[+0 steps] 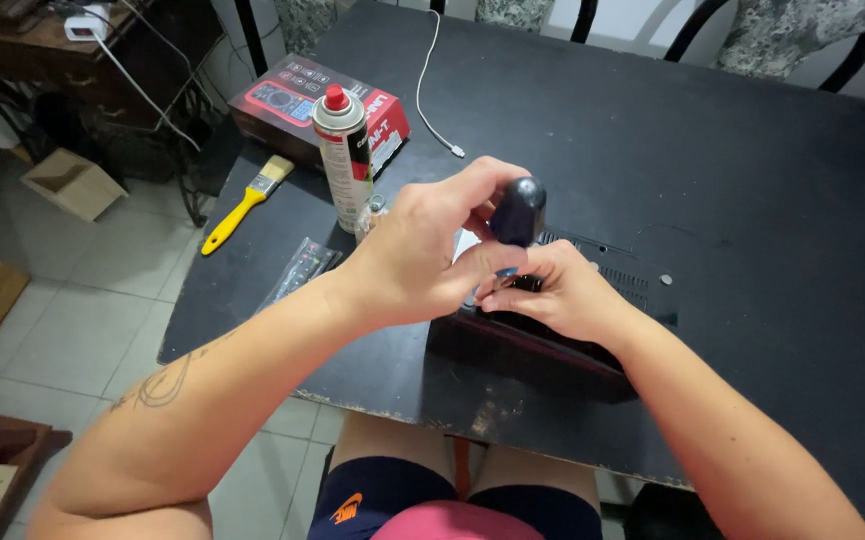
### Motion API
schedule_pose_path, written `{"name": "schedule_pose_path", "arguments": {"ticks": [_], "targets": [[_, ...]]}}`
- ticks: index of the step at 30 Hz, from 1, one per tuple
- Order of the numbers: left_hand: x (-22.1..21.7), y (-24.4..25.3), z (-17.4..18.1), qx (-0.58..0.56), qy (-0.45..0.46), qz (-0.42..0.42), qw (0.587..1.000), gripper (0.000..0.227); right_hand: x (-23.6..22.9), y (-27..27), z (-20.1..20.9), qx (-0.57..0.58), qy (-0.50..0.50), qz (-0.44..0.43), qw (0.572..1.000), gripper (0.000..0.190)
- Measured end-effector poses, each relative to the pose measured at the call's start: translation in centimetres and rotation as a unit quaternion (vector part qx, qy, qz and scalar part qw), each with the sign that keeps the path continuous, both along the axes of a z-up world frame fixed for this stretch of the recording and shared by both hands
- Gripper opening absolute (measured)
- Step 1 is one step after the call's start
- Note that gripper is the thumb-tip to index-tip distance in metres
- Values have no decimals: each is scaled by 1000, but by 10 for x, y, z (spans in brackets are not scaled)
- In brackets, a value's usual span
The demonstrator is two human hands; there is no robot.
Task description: Unscrewing the bottom panel of an electronic device using a manual screwdriver.
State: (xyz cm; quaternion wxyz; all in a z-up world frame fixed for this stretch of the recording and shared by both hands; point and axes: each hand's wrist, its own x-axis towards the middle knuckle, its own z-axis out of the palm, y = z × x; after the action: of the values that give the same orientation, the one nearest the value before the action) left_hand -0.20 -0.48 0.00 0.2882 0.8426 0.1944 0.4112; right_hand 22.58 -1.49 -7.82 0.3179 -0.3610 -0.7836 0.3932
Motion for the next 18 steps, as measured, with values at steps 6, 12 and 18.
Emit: {"name": "schedule_pose_path", "arguments": {"ticks": [6, 12, 18], "targets": [[-3, -6, -3, 18, 10, 9, 1000, 36, -3, -11, -9, 44, -13, -15, 999, 8], [3, -1, -33, -15, -43, -38, 998, 39, -7, -14, -12, 154, -26, -58, 986, 11], [11, 2, -67, 7, 15, -22, 1000, 39, -2, -27, -38, 47, 63, -188, 979, 55]]}}
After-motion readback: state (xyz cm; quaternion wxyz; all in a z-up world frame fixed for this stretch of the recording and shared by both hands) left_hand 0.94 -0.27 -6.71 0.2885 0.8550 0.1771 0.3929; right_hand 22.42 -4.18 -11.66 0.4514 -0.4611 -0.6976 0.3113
